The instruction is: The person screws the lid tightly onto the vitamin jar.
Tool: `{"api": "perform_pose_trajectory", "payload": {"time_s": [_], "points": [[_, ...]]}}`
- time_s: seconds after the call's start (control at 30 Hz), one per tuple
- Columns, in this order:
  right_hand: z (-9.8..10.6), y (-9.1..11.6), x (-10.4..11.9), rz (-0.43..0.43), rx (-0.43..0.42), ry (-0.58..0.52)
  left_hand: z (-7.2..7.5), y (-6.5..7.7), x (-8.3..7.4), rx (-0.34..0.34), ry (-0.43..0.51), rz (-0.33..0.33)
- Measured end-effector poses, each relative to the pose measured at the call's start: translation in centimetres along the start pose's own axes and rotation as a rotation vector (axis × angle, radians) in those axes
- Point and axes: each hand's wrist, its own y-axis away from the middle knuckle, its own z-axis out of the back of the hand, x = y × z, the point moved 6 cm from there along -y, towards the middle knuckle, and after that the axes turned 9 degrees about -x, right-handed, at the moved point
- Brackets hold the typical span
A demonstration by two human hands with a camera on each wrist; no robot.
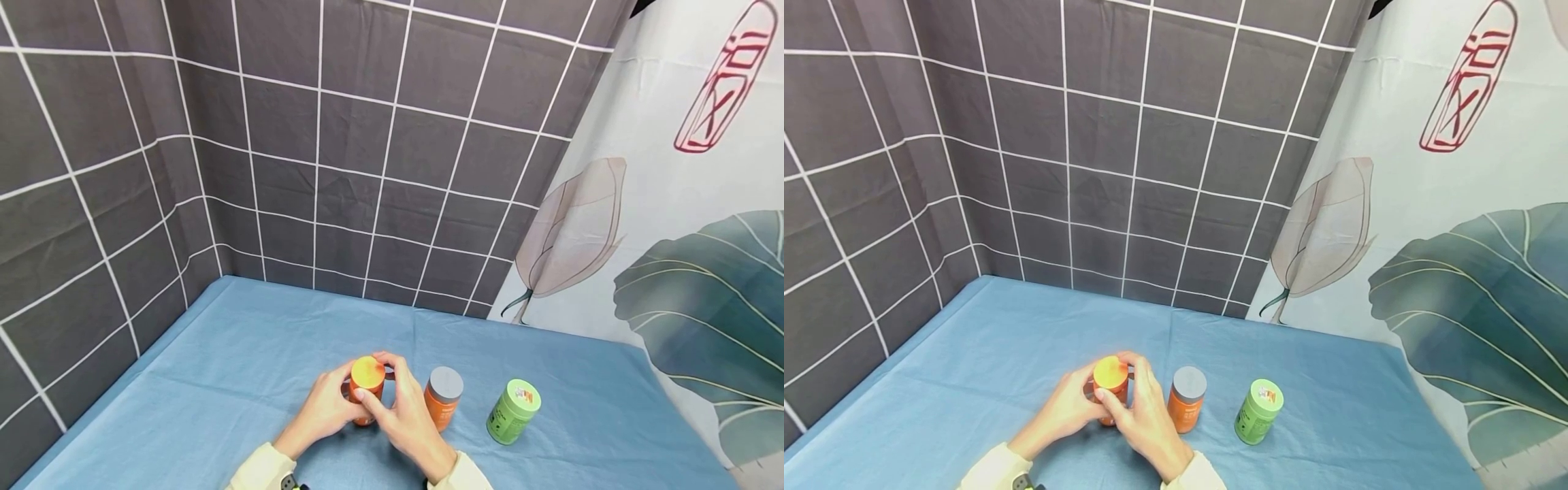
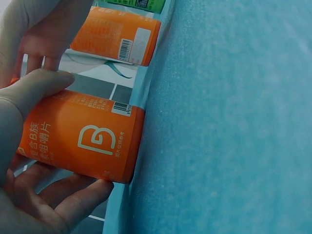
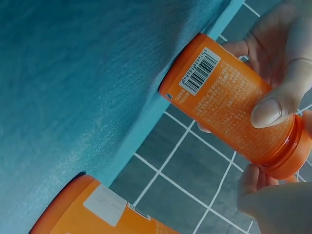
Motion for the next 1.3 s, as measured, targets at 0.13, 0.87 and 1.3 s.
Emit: {"api": "perform_pose_trajectory", "payload": {"time_s": [0.13,0.87,1.3], "points": [[-0.03,0.01,-0.06,-0.023,0.011,0.025,-0.02,0.00,-0.08,-0.009,-0.001,-0.030],[-0.06,-0.03,-0.09,0.012,0.017,-0.012,-0.08,0.00,0.01,0.012,0.004,0.006],[0.12,-0.08,-0.32,-0.009,-0.020,0.006,0.09,0.04,-0.04,-0.007,0.010,-0.014]]}}
